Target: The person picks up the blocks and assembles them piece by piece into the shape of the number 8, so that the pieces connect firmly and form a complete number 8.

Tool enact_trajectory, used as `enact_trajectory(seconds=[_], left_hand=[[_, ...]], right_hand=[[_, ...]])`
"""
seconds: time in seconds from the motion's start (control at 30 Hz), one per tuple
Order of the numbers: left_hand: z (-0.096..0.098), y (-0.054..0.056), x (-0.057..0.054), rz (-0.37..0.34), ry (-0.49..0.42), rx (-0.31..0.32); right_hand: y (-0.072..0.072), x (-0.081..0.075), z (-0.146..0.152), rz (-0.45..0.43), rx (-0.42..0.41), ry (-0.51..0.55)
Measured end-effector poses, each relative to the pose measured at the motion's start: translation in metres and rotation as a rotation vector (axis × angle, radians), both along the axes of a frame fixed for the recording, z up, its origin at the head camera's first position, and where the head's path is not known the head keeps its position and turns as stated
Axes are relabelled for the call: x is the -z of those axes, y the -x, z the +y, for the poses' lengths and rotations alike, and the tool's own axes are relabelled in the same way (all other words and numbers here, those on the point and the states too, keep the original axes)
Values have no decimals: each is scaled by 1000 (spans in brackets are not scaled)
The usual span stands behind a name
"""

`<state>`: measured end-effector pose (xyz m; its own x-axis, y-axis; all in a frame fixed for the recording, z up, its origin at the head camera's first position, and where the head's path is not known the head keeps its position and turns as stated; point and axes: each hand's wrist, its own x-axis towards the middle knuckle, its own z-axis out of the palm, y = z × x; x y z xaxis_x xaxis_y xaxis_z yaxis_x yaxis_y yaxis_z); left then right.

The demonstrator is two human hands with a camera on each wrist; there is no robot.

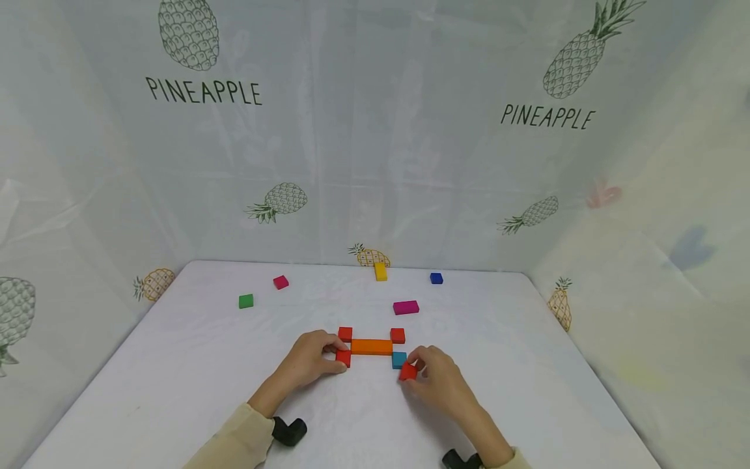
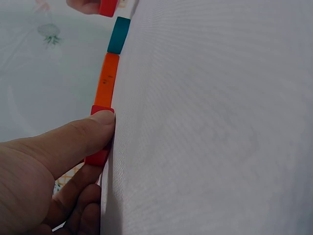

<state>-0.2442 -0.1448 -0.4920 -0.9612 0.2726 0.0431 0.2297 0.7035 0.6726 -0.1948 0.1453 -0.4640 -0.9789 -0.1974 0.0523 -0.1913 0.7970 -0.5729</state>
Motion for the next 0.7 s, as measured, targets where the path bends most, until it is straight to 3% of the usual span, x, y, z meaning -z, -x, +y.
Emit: enact_trajectory(seconds=[0.3,0.7], left_hand=[[0,0,0,-1,0,-1],[0,-1,-1,7,1,5]], right_hand=[[-3,4,-7,-3,-70,3],[-3,7,-14,-23,-57,-15]])
